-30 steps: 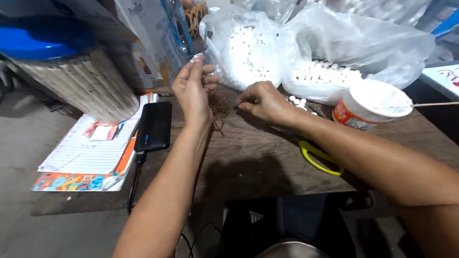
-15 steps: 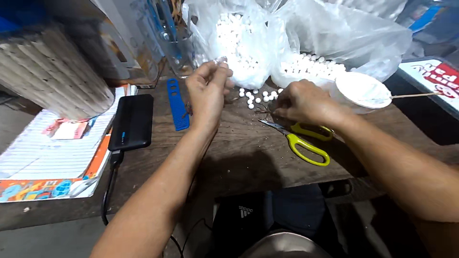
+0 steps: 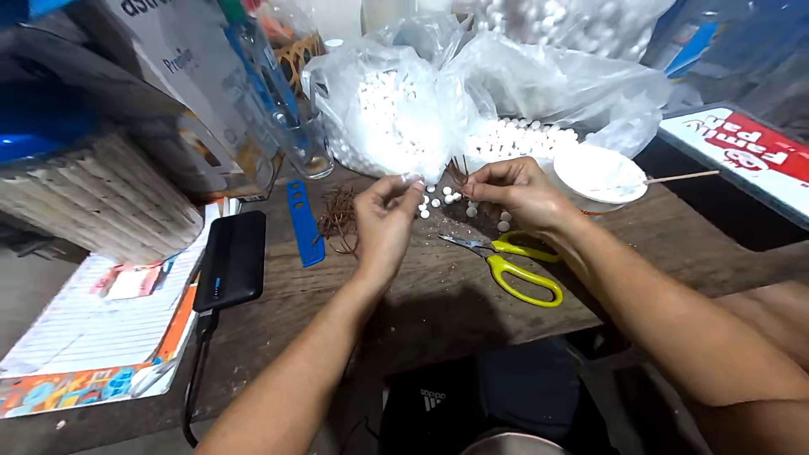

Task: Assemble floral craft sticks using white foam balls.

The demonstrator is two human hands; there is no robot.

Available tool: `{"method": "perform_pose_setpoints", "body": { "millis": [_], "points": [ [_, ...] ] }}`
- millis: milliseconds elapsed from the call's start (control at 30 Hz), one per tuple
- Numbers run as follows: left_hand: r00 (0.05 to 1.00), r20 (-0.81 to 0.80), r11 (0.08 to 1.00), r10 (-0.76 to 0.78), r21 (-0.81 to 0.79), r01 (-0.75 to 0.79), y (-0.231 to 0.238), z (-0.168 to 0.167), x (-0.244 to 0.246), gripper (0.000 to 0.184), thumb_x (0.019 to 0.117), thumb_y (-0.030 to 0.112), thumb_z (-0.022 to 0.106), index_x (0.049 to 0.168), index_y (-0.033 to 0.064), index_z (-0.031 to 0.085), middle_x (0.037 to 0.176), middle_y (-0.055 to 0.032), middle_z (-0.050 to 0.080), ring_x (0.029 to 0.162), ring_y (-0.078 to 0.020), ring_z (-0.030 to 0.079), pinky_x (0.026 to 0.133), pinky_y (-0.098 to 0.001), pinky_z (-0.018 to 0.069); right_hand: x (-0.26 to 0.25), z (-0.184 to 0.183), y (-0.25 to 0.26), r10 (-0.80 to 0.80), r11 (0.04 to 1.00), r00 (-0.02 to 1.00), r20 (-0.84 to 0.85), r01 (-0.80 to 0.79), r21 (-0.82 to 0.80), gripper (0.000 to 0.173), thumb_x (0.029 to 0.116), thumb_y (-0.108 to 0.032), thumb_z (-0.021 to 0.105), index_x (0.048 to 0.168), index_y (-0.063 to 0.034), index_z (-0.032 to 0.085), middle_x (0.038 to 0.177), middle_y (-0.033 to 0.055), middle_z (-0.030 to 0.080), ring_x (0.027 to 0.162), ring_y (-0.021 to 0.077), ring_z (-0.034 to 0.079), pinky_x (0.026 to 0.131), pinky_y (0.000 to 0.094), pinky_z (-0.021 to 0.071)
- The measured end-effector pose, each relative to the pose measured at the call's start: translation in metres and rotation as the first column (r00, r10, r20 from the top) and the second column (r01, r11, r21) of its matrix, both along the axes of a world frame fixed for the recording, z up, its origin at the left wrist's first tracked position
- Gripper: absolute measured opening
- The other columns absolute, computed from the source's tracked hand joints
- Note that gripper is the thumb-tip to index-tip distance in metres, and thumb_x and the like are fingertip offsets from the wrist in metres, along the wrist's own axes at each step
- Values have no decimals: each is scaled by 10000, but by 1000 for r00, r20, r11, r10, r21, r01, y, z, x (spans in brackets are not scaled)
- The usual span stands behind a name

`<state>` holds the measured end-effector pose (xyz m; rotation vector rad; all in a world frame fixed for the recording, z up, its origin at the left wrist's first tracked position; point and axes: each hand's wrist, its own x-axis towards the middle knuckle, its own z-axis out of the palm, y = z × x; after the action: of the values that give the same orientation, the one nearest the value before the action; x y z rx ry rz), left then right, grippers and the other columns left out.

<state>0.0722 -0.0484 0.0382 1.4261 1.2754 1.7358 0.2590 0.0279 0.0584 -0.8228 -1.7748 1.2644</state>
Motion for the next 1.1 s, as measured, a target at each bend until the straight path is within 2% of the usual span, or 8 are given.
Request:
{"method": "perform_pose_setpoints", "body": {
  "millis": [167, 300, 433, 567, 700, 867, 967, 1100],
  "points": [
    [996, -18, 996, -82, 24, 82, -1, 2, 16, 63, 968, 37, 674, 1022, 34, 706, 934, 15, 689, 796, -7, 641, 718, -182, 545, -2, -4, -3, 18, 999, 997, -78, -21, -40, 171, 957, 13, 624, 846, -87, 707, 682, -79, 650, 528, -25, 537, 484, 138, 449],
    [972, 222, 990, -81, -97, 105, 2, 4, 30, 87, 972, 70, 676, 1054, 75, 704, 983, 17, 692, 797, -32, 642, 713, -209, 550, -5, -6, -9, 16, 998, 994, -105, -23, -65, 172, 970, 12, 615, 857, -80, 707, 698, -70, 655, 540, -20, 543, 495, 140, 459],
    [926, 374, 971, -61, -194, 142, 0, 5, 36, 358, 966, 47, 678, 1305, 60, 567, 1007, -20, 654, 816, -77, 642, 734, -240, 560, -8, -9, -17, 3, 997, 994, -113, -12, -76, 137, 986, -5, 625, 893, -62, 709, 707, -42, 644, 523, -6, 527, 477, 137, 457],
    [924, 360, 975, -125, -127, 181, -1, 3, 34, 100, 985, 14, 633, 1054, 62, 686, 970, -3, 684, 799, -57, 647, 741, -224, 561, -9, -8, -24, 21, 990, 992, -127, -38, -138, 155, 1003, -9, 605, 886, -46, 701, 698, -27, 648, 522, 0, 539, 475, 140, 465],
    [924, 346, 973, -164, -97, 210, -3, 5, 25, 104, 984, -12, 622, 1010, 70, 681, 951, -20, 725, 782, -69, 684, 731, -222, 580, 24, -6, -32, -58, 952, 976, 210, -10, 307, 159, 991, -156, 645, 1066, -57, 745, 822, -33, 695, 641, 8, 606, 572, 188, 522],
    [949, 251, 973, -190, -78, 216, -6, 5, 9, 137, 951, -53, 647, 989, 78, 653, 854, -4, 697, 682, -65, 681, 665, -211, 596, 65, -17, -57, -246, 828, 699, 671, -209, 521, 340, 925, -350, 687, 1137, -92, 755, 986, 138, 722, 910, 356, 694, 762, 598, 537],
    [957, 219, 976, -189, -66, 208, -7, 6, 8, 150, 938, -63, 662, 980, 80, 649, 843, -3, 703, 663, -63, 679, 646, -204, 592, 65, -22, -64, -267, 821, 666, 697, -221, 527, 332, 904, -276, 707, 1179, -93, 742, 1031, 169, 716, 956, 408, 684, 774, 615, 535],
    [966, 198, 978, -168, -86, 188, -9, 5, 1, 134, 956, -66, 627, 989, 62, 646, 852, -18, 698, 672, -82, 692, 650, -222, 606, 60, -32, -63, -312, 804, 771, 555, -97, 587, 312, 831, -302, 656, 1025, -80, 755, 865, 111, 710, 772, 294, 683, 653, 515, 530]
  ]
}}
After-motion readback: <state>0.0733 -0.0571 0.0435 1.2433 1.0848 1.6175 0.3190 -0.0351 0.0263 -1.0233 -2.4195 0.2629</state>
